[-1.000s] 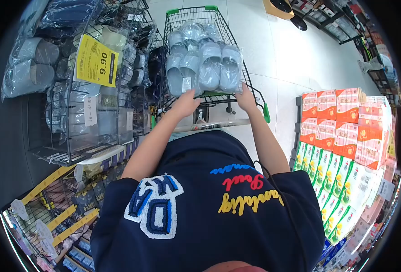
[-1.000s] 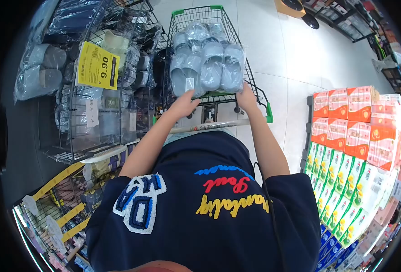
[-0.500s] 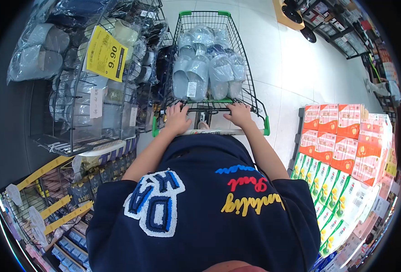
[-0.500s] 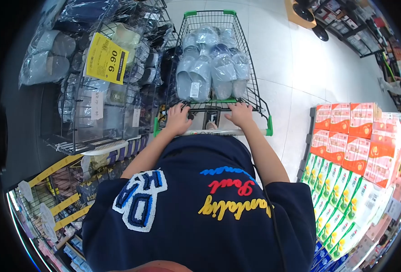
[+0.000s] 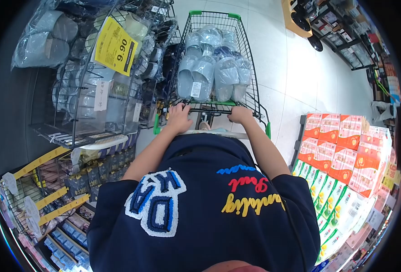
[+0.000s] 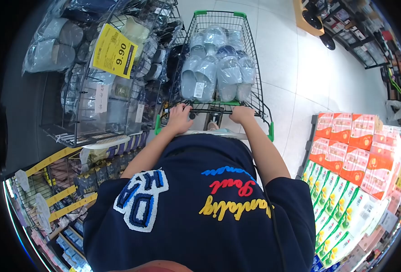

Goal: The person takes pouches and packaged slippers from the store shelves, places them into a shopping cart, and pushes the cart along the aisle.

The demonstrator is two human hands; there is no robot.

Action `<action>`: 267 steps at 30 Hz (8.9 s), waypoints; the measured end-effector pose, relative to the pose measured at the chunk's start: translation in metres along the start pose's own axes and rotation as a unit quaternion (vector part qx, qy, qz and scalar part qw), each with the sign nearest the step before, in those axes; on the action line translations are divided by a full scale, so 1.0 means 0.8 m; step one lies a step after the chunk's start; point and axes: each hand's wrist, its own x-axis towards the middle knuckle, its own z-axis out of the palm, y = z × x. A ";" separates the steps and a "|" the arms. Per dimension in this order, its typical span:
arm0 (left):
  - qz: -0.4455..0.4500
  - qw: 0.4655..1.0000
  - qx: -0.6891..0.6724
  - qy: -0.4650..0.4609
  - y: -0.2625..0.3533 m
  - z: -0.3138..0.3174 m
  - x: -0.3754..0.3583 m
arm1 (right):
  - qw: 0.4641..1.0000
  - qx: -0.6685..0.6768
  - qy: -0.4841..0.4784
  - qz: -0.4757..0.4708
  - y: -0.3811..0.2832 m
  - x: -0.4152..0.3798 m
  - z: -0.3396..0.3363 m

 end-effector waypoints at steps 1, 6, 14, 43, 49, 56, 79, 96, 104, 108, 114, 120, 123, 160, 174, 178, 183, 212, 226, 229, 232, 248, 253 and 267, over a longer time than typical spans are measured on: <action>0.000 1.000 0.003 -0.002 0.000 -0.002 0.000 | 1.000 0.000 -0.002 0.000 -0.002 -0.001 -0.001; 0.007 1.000 -0.013 0.006 -0.002 -0.005 -0.001 | 1.000 0.008 -0.016 0.005 -0.005 -0.002 -0.002; 0.002 1.000 -0.019 0.000 0.000 -0.009 -0.001 | 1.000 0.010 -0.005 0.004 -0.002 0.004 0.005; 0.014 0.999 -0.041 0.016 -0.014 0.000 0.001 | 1.000 -0.002 -0.013 0.000 -0.008 -0.008 -0.005; 0.015 0.999 -0.045 0.013 -0.013 -0.003 0.000 | 1.000 0.001 -0.008 -0.006 -0.008 -0.008 -0.003; 0.012 0.998 -0.053 0.011 -0.011 -0.005 0.000 | 1.000 -0.004 -0.010 -0.007 -0.009 -0.010 -0.005; 0.009 0.998 -0.057 0.017 -0.009 -0.005 0.001 | 1.000 -0.020 0.008 -0.005 -0.004 -0.001 0.003; 0.006 0.999 -0.045 0.016 -0.010 -0.003 0.005 | 1.000 -0.003 -0.006 -0.008 -0.004 -0.002 -0.002; 0.012 0.998 -0.054 0.016 -0.011 -0.002 0.005 | 1.000 -0.028 -0.001 -0.005 -0.002 0.005 0.004; 0.010 0.999 -0.041 0.002 -0.011 -0.002 0.000 | 1.000 0.001 -0.001 -0.017 -0.004 0.000 -0.001; -0.032 0.993 -0.045 -0.104 -0.011 -0.016 0.004 | 0.998 0.020 -0.012 -0.063 0.004 0.008 0.001; 0.039 0.967 -0.196 -0.156 0.018 -0.106 -0.011 | 0.981 -0.001 -0.095 -0.167 -0.035 0.009 -0.059; 0.055 0.958 -0.260 -0.107 0.062 -0.211 -0.052 | 0.953 0.084 -0.102 -0.274 -0.112 -0.053 -0.155; 0.115 0.746 -0.176 0.631 -0.168 -0.723 -0.120 | 0.612 0.545 -0.241 -0.520 -0.628 -0.243 -0.500; 0.126 0.760 -0.319 0.552 -0.064 -0.761 -0.145 | 0.628 0.482 0.096 -0.604 -0.426 -0.259 -0.490; -0.016 0.813 -0.404 0.419 0.000 -0.758 -0.080 | 0.588 0.559 0.098 -0.577 -0.348 -0.197 -0.445; -0.011 0.969 -0.150 0.194 0.077 -0.722 0.026 | 0.496 0.763 0.013 -0.415 -0.227 -0.158 -0.387; 0.008 0.886 -0.456 -0.087 0.119 -0.199 0.269 | 0.614 0.782 0.093 0.045 0.180 0.268 -0.207; -0.059 0.865 -0.497 -0.042 0.046 -0.268 0.037 | 0.766 0.548 0.306 0.142 0.137 0.299 -0.184; -0.022 0.903 -0.428 0.005 0.065 -0.312 0.013 | 0.766 0.470 0.431 0.075 0.091 0.283 -0.229; 0.033 0.935 -0.348 0.059 0.087 -0.394 -0.027 | 0.714 0.522 0.460 -0.081 -0.003 0.242 -0.312; -0.179 0.801 -0.217 0.528 -0.228 -0.617 -0.049 | 0.653 0.340 0.142 -0.662 -0.585 -0.092 -0.479; -0.324 0.701 -0.254 0.582 -0.325 -0.683 -0.002 | 0.697 0.445 -0.081 -0.556 -0.704 -0.104 -0.492; -0.117 0.746 -0.347 0.556 -0.314 -0.704 -0.024 | 0.629 0.583 -0.184 -0.479 -0.755 -0.090 -0.497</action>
